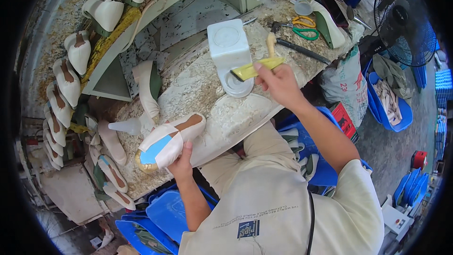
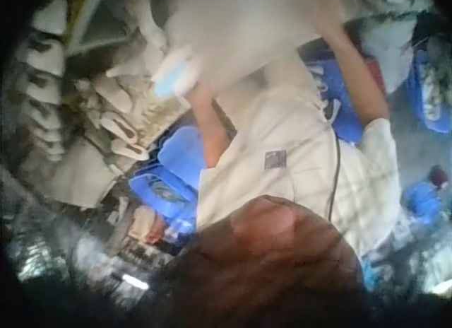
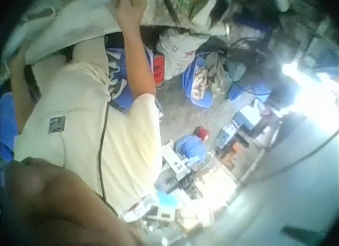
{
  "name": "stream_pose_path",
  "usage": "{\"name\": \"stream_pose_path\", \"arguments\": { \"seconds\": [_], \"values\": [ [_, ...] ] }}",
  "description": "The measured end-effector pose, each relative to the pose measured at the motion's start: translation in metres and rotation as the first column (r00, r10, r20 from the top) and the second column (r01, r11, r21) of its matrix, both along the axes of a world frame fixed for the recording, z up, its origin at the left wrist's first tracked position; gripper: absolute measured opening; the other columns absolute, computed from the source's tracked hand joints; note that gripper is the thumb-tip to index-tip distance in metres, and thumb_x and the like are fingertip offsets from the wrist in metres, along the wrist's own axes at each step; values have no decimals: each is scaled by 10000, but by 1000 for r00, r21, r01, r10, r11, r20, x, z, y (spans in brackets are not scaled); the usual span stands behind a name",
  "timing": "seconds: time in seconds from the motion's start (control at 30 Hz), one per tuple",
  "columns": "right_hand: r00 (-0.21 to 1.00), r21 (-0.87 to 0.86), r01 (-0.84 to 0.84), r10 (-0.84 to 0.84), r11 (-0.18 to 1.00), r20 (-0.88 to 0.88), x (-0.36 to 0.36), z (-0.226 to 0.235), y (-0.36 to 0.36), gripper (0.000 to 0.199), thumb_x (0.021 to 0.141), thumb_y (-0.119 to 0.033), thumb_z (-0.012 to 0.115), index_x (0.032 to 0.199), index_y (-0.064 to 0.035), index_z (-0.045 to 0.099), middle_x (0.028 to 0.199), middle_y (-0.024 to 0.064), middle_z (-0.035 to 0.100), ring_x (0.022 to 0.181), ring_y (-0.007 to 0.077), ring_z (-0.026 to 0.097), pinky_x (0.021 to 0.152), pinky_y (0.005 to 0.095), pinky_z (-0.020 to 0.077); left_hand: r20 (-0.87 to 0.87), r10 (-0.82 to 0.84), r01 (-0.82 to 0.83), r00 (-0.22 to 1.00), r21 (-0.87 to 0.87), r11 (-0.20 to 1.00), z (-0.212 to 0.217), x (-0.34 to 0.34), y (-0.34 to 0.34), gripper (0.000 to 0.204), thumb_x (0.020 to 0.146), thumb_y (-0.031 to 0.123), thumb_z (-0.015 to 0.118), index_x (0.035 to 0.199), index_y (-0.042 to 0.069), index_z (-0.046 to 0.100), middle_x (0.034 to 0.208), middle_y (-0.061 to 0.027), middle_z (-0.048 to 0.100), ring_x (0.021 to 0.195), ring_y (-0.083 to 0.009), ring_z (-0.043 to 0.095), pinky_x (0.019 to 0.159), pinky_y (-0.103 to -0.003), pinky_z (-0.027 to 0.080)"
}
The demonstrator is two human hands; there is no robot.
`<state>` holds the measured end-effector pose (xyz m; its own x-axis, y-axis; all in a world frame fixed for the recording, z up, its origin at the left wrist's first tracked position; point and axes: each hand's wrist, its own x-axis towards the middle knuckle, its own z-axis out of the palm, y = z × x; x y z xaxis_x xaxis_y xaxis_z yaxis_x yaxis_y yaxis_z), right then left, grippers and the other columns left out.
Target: The person retrieves shoes from a bin and applies glue to the bottom of each shoe using an applicator tool dipped in a glue container.
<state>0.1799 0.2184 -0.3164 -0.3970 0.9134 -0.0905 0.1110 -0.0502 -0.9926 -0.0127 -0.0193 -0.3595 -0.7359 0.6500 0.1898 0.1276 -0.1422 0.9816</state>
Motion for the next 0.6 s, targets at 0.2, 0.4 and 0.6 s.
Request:
{"name": "stream_pose_path", "arguments": {
  "seconds": [0.2,0.4,0.6],
  "values": [
    [906,90,-311,267,946,327,25,-2,-6,288,940,-231,566,901,38,661,692,54,628,559,99,529,524,263,442,4,-49,48,999,53,997,-1,-4,-1,932,734,-61,711,1465,9,138,1419,-196,376,1273,-280,407,1070,-392,344],
    [874,615,-465,221,637,432,-17,21,14,101,825,-69,621,880,13,644,663,160,576,606,314,578,571,356,455,-44,-63,62,997,-33,998,1,-10,1,914,734,-69,709,1461,-2,158,1399,-193,397,1244,-270,430,1048,-367,362],
    [849,65,-395,337,916,406,-21,7,13,166,888,-138,624,889,23,664,649,21,574,585,105,539,520,268,413,-124,-19,8,992,-91,996,-1,-5,-6,878,726,-64,723,1433,-6,205,1366,-193,423,1211,-272,456,1031,-372,381]
  ]
}}
